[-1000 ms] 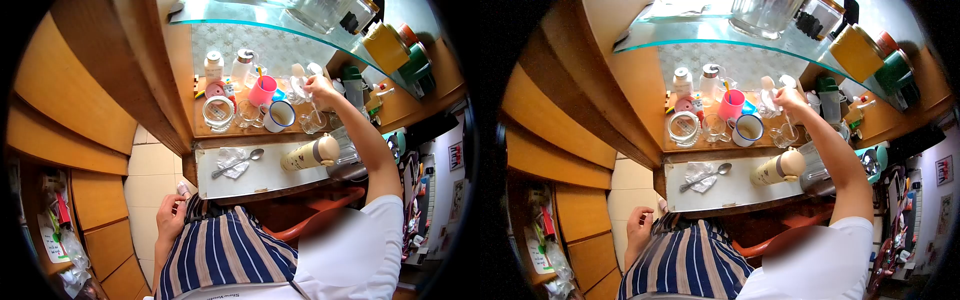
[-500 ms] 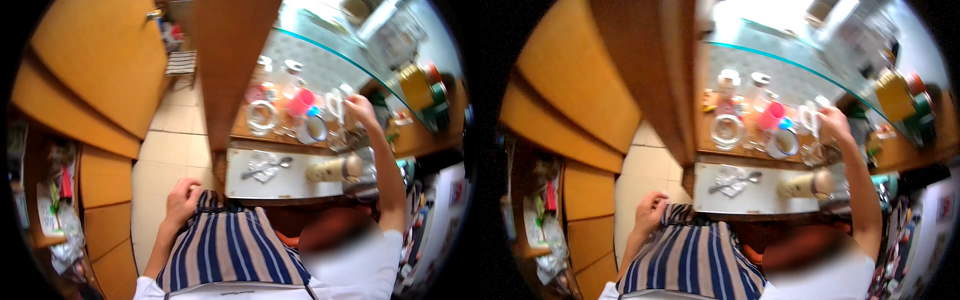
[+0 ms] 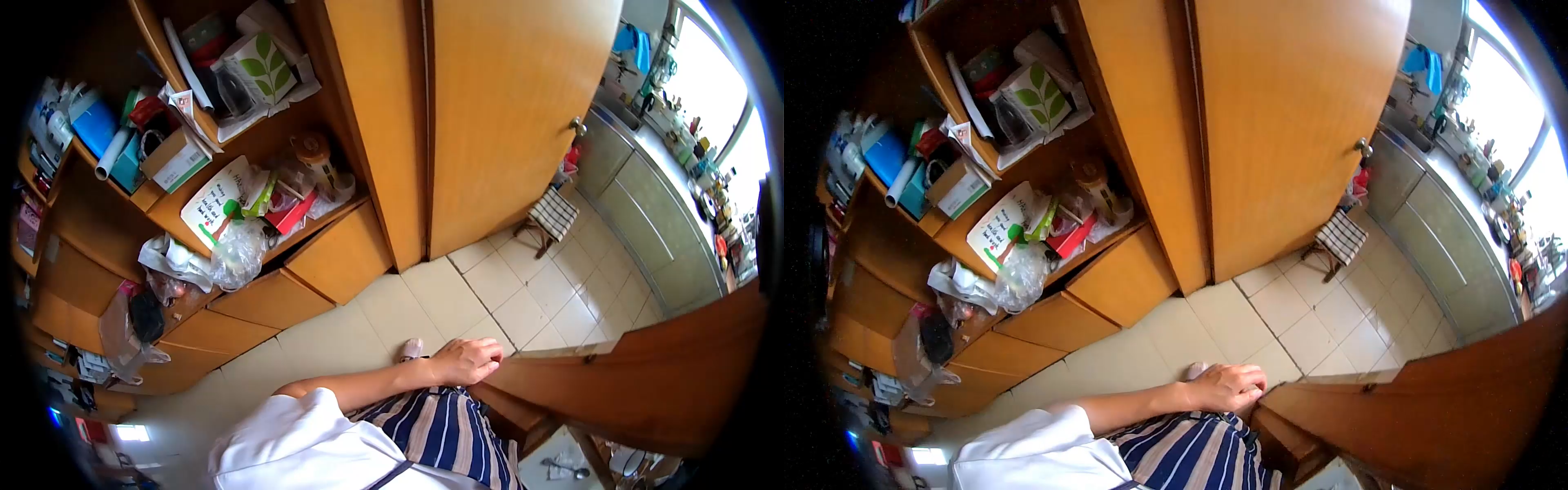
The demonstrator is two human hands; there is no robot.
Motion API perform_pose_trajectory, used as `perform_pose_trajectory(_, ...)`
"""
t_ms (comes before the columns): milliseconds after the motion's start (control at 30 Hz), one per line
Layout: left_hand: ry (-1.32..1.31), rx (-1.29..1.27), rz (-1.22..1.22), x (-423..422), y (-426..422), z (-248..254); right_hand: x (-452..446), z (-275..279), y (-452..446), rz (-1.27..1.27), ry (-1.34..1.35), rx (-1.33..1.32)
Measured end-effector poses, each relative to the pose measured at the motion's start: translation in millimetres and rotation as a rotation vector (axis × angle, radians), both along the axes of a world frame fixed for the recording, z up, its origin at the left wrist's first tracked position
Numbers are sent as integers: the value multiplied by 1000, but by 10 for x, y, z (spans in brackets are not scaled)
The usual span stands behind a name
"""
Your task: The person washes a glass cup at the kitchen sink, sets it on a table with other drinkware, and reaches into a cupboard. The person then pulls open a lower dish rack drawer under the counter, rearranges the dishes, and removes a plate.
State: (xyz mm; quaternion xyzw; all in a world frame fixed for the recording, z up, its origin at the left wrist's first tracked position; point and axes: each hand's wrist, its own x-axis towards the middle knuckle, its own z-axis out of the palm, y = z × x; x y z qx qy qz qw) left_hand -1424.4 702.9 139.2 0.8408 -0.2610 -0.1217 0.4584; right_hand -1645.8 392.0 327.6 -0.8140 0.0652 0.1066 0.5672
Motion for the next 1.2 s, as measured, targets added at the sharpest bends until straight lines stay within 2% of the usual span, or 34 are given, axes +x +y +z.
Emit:
perform_pose_trajectory(33, 0, 30, 20, 111, 82, 21, 297, -150, 194, 73, 49, 79)
perform_pose_trajectory(67, 6, 57, 40, 241, 248, 63, 719, -221, 540, 72, 211, 188)
perform_pose_trajectory(100, 4, 64, 49, 338, 365, 92, 1083, -327, 675, 282, 123, 22)
perform_pose_trajectory(133, -3, 72, 45, 454, 469, 123, 1347, -483, 771, 353, -38, -67)
perform_pose_trajectory(167, -8, 80, 41, 556, 569, 155, 1569, -511, 861, 242, 128, 76)
perform_pose_trajectory(233, -37, 91, 59, 720, 741, 220, 2012, -391, 1101, 84, 114, 232)
perform_pose_trajectory(300, -31, 68, 79, 859, 858, 268, 2271, -742, 1255, -89, -205, 216)
perform_pose_trajectory(333, -28, 68, 82, 920, 905, 293, 2414, -716, 1247, -116, -153, 325)
perform_pose_trajectory(433, 39, 19, 153, 1096, 1013, 300, 2807, -759, 1269, -199, -34, 367)
perform_pose_trajectory(500, 80, 42, 203, 1203, 1028, 266, 2997, -912, 1186, -223, 25, 301)
perform_pose_trajectory(567, 120, 40, 206, 1312, 1006, 245, 3157, -1091, 1057, -294, 83, 345)
perform_pose_trajectory(667, 160, 62, 214, 1569, 966, 199, 3454, -1308, 844, -306, 56, 423)
perform_pose_trajectory(767, 53, 71, 242, 1889, 844, 48, 3888, -1388, 712, -300, 48, 496)
perform_pose_trajectory(833, 0, 140, 299, 2168, 709, 60, 4200, -1330, 713, -401, -73, 491)
perform_pose_trajectory(900, 11, 126, 299, 2411, 456, 78, 4429, -1348, 478, -349, -136, 543)
perform_pose_trajectory(1000, 134, 112, 268, 2787, 161, 208, 4773, -1439, 146, -444, -194, 408)
perform_pose_trajectory(1100, 17, 107, 240, 3050, -16, 150, 5091, -1614, -188, -514, -228, 311)
perform_pose_trajectory(1133, 26, 116, 276, 3079, -7, 125, 5188, -1593, -130, -481, -212, 320)
perform_pose_trajectory(1200, 7, 97, 289, 3161, 54, 51, 5341, -1535, 55, -573, -330, 163)
